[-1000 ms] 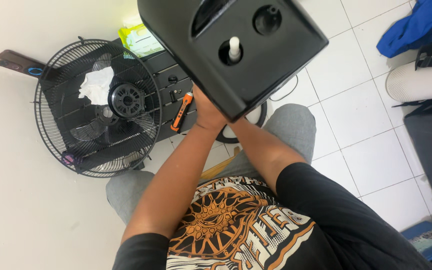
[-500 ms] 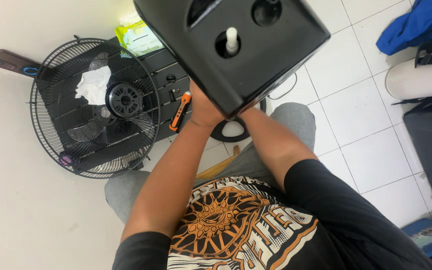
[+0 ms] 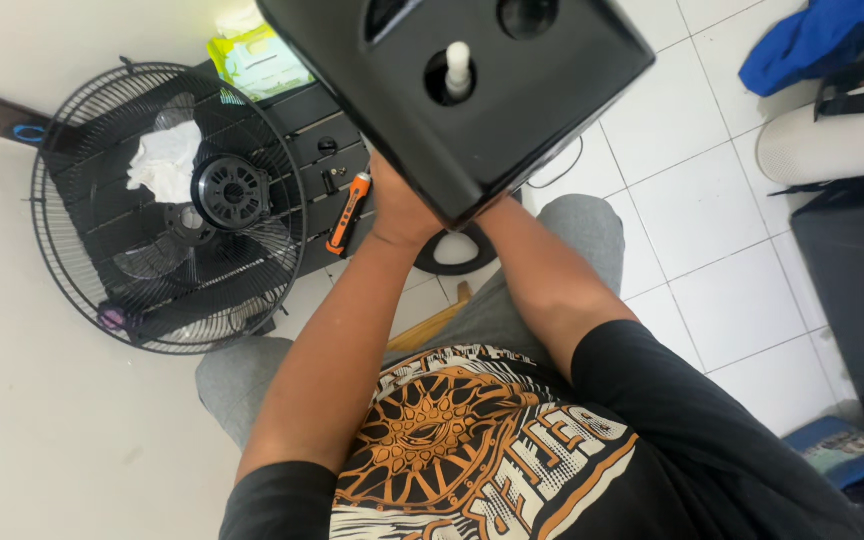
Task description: The person cleans the exterior of a black electric fan motor housing with a white wipe, then uses a screwdriver to remove and reinsert a screw on the housing. The person handles the motor housing and a screwdriver while seated on the floor.
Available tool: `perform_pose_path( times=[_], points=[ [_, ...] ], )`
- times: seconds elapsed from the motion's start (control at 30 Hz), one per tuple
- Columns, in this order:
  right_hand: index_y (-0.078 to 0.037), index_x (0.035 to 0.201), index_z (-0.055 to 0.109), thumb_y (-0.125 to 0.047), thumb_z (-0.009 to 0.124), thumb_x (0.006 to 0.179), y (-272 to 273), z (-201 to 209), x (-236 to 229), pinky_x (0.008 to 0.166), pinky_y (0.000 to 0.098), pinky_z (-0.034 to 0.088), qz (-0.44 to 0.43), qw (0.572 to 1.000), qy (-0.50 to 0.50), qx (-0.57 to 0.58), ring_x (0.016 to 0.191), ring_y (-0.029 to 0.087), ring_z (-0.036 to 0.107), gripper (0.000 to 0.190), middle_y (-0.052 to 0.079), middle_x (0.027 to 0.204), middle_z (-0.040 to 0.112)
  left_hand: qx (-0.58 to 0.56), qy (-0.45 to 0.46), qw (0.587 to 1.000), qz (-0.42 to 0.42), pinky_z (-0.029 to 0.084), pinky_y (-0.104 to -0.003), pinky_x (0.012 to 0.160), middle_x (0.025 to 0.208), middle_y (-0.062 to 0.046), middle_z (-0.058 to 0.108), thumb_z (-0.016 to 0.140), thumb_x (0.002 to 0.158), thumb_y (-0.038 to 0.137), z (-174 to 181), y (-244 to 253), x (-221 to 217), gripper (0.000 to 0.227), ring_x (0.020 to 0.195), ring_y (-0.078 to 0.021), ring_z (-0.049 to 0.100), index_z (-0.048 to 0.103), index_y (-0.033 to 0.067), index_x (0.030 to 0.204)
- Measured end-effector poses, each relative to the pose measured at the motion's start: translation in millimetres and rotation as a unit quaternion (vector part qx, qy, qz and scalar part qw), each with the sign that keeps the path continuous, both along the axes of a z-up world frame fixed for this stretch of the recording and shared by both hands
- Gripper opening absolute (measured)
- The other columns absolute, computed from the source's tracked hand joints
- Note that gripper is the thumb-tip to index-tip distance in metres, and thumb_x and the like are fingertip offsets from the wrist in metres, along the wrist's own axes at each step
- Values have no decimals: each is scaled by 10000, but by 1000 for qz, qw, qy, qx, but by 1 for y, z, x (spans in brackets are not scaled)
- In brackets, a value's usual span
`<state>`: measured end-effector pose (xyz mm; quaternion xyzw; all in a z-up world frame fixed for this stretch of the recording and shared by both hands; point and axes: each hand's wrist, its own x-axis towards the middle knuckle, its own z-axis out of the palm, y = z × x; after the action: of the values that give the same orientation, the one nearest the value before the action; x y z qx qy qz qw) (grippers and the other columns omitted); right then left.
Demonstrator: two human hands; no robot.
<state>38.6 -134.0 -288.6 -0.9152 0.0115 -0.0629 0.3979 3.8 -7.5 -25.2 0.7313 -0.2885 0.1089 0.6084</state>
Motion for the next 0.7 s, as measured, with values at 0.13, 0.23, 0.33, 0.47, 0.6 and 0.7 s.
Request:
perform_pose_path(
  times=[0.13, 0.23, 0.33, 0.47, 0.6, 0.7],
  points=[
    [-69, 1291, 624, -245, 727, 945, -12, -4, 2, 1079, 432, 462, 17, 999, 27, 4, 1265, 349, 594, 401, 187, 1322, 639, -23, 69, 997, -21, 588, -338, 907, 1127, -86, 736, 812, 881, 199, 0, 0, -2, 372, 1027, -226, 734, 657, 7, 1160],
    [-68, 1295, 621, -242, 727, 943, -10, -6, -10, 1079, 433, 461, 28, 999, 31, 20, 1266, 350, 592, 406, 189, 1324, 637, 18, -76, 996, 48, 522, -383, 893, 1068, -156, 652, 906, 676, 289, -7, -2, -2, 678, 976, -291, 647, 562, -66, 1139],
    [-66, 1299, 619, -240, 728, 942, -5, -7, -17, 1080, 434, 460, 29, 999, 29, 30, 1267, 351, 591, 412, 190, 1326, 635, 84, -70, 993, 46, 526, -375, 948, 1128, -122, 701, 841, 837, 169, -20, -5, 2, 461, 1036, -283, 681, 606, -10, 1191],
    [-63, 1304, 616, -237, 728, 940, 0, -7, -20, 1080, 435, 458, 41, 998, 40, 37, 1268, 352, 588, 418, 192, 1328, 633, -13, 77, 997, 2, 592, -345, 930, 1135, -91, 729, 839, 867, 148, -43, -4, 0, 395, 1035, -221, 721, 644, 25, 1187],
    [-61, 1309, 613, -235, 728, 938, -2, -7, -22, 1081, 436, 456, 59, 996, 56, 37, 1269, 353, 586, 425, 194, 1330, 631, -69, 75, 995, 4, 572, -339, 931, 1157, -93, 684, 837, 845, 112, -65, -7, -3, 473, 1055, -203, 679, 578, -14, 1221],
    [-59, 1313, 610, -233, 728, 937, -8, -7, -30, 1081, 438, 455, 66, 995, 69, 33, 1270, 354, 584, 430, 196, 1332, 629, -213, 221, 950, -54, 585, -322, 938, 1183, -88, 685, 788, 881, 97, -78, -13, -2, 455, 1072, -194, 680, 561, -17, 1259]
  ],
)
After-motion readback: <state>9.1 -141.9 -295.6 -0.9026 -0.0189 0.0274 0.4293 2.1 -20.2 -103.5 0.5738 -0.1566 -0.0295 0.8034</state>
